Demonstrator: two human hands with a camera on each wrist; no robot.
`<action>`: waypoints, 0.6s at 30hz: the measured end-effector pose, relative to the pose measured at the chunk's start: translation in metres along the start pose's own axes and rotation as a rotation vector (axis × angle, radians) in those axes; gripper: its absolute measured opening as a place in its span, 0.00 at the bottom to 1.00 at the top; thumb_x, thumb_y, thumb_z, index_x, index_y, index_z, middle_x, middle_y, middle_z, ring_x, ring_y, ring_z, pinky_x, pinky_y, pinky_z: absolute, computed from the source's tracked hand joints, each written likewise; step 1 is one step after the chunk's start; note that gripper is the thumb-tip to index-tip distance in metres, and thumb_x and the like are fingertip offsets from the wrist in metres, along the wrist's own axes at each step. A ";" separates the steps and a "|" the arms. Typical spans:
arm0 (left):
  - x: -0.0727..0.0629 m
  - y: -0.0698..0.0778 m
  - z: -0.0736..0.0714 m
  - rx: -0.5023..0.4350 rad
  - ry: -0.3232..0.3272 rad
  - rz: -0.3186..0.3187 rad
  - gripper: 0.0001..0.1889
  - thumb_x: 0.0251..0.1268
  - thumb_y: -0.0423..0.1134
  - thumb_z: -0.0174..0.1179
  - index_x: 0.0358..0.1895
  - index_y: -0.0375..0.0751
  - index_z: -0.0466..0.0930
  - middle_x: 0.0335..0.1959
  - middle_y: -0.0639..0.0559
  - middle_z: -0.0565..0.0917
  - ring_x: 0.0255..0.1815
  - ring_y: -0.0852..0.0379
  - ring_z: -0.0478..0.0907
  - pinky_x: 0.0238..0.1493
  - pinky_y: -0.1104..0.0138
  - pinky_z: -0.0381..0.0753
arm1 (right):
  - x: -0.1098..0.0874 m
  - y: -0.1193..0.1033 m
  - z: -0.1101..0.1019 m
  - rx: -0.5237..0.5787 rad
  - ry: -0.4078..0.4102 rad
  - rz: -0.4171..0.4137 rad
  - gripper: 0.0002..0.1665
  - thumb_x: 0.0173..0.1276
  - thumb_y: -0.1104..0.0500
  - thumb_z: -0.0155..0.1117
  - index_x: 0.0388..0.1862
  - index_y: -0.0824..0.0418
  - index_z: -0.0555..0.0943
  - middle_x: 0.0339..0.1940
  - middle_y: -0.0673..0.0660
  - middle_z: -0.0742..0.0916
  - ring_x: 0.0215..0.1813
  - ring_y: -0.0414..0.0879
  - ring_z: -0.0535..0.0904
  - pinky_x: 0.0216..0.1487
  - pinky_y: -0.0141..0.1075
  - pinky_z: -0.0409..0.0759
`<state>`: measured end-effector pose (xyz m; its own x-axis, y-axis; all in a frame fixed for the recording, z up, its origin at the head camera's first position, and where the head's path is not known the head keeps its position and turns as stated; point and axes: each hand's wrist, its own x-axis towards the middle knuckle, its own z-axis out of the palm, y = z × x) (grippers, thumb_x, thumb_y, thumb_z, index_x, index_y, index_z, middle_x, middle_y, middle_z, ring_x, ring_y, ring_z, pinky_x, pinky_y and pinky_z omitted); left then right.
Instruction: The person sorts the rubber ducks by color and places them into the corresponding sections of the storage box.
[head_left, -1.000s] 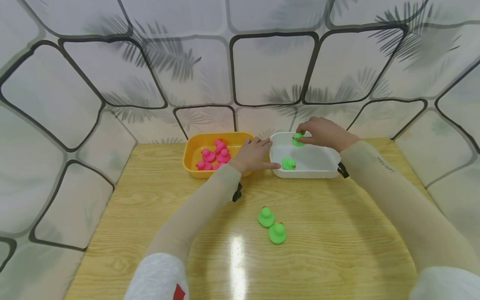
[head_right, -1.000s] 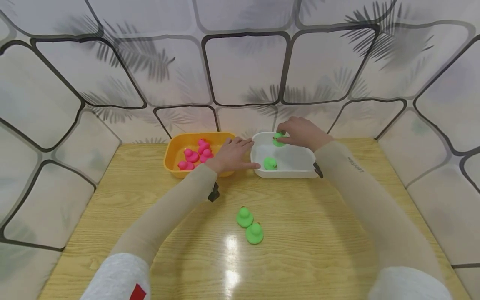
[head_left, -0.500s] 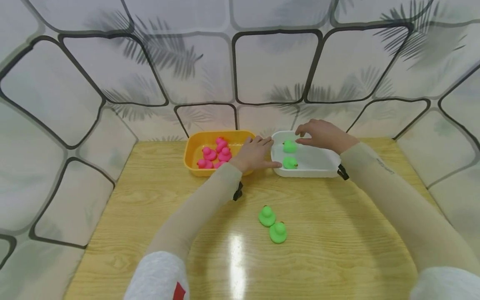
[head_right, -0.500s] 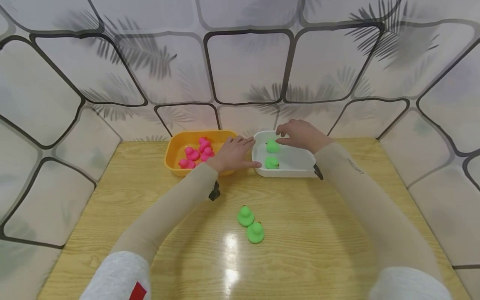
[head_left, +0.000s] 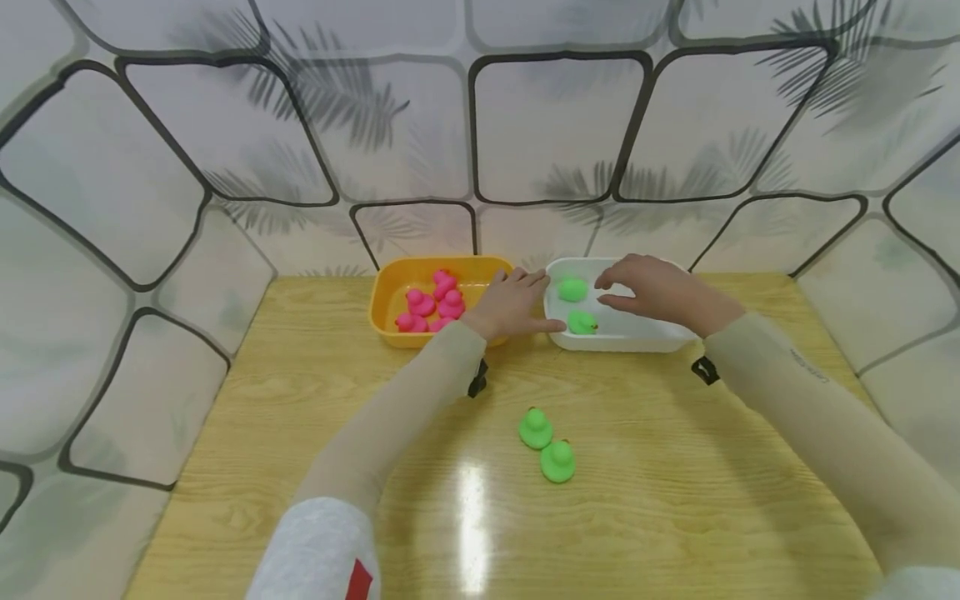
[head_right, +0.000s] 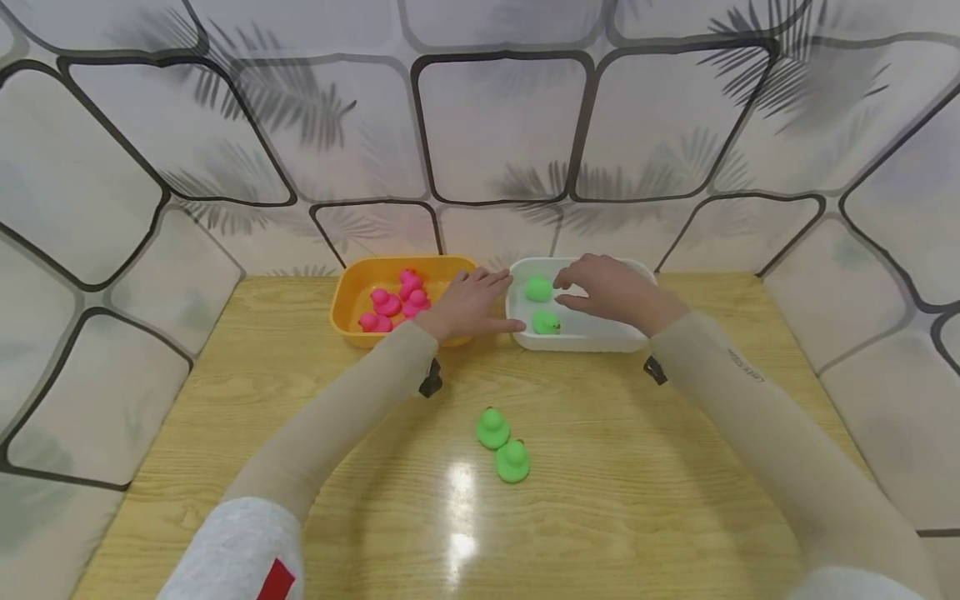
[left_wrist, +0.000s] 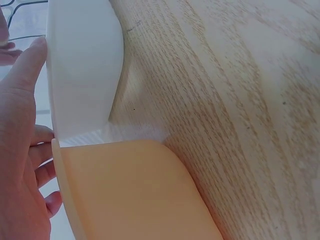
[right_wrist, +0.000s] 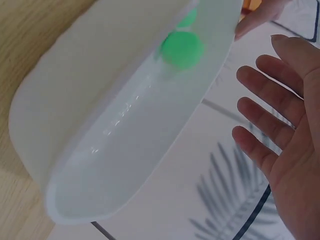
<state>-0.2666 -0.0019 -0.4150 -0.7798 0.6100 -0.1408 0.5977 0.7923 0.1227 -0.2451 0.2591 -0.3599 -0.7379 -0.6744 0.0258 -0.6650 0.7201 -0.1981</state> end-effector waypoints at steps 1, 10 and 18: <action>0.000 0.000 0.000 -0.004 0.001 0.003 0.53 0.68 0.78 0.48 0.85 0.45 0.54 0.85 0.49 0.57 0.82 0.46 0.55 0.78 0.47 0.55 | -0.002 -0.003 0.001 -0.002 0.007 -0.015 0.13 0.72 0.60 0.71 0.52 0.65 0.87 0.49 0.60 0.90 0.56 0.60 0.84 0.59 0.57 0.80; 0.000 0.000 0.000 -0.001 0.003 0.009 0.52 0.69 0.77 0.49 0.84 0.44 0.55 0.85 0.48 0.57 0.82 0.45 0.56 0.79 0.46 0.55 | -0.020 -0.030 0.007 0.024 0.079 -0.146 0.12 0.69 0.61 0.74 0.48 0.64 0.88 0.45 0.59 0.90 0.52 0.59 0.84 0.56 0.56 0.80; 0.002 -0.001 0.002 0.012 0.003 0.004 0.52 0.69 0.78 0.49 0.85 0.45 0.53 0.85 0.50 0.57 0.82 0.46 0.56 0.79 0.46 0.54 | -0.036 -0.050 0.022 0.026 0.106 -0.215 0.11 0.66 0.61 0.76 0.47 0.61 0.87 0.44 0.55 0.89 0.51 0.55 0.84 0.56 0.54 0.81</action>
<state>-0.2683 -0.0014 -0.4169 -0.7780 0.6130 -0.1376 0.6029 0.7901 0.1110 -0.1828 0.2442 -0.3722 -0.5882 -0.7900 0.1731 -0.8063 0.5562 -0.2016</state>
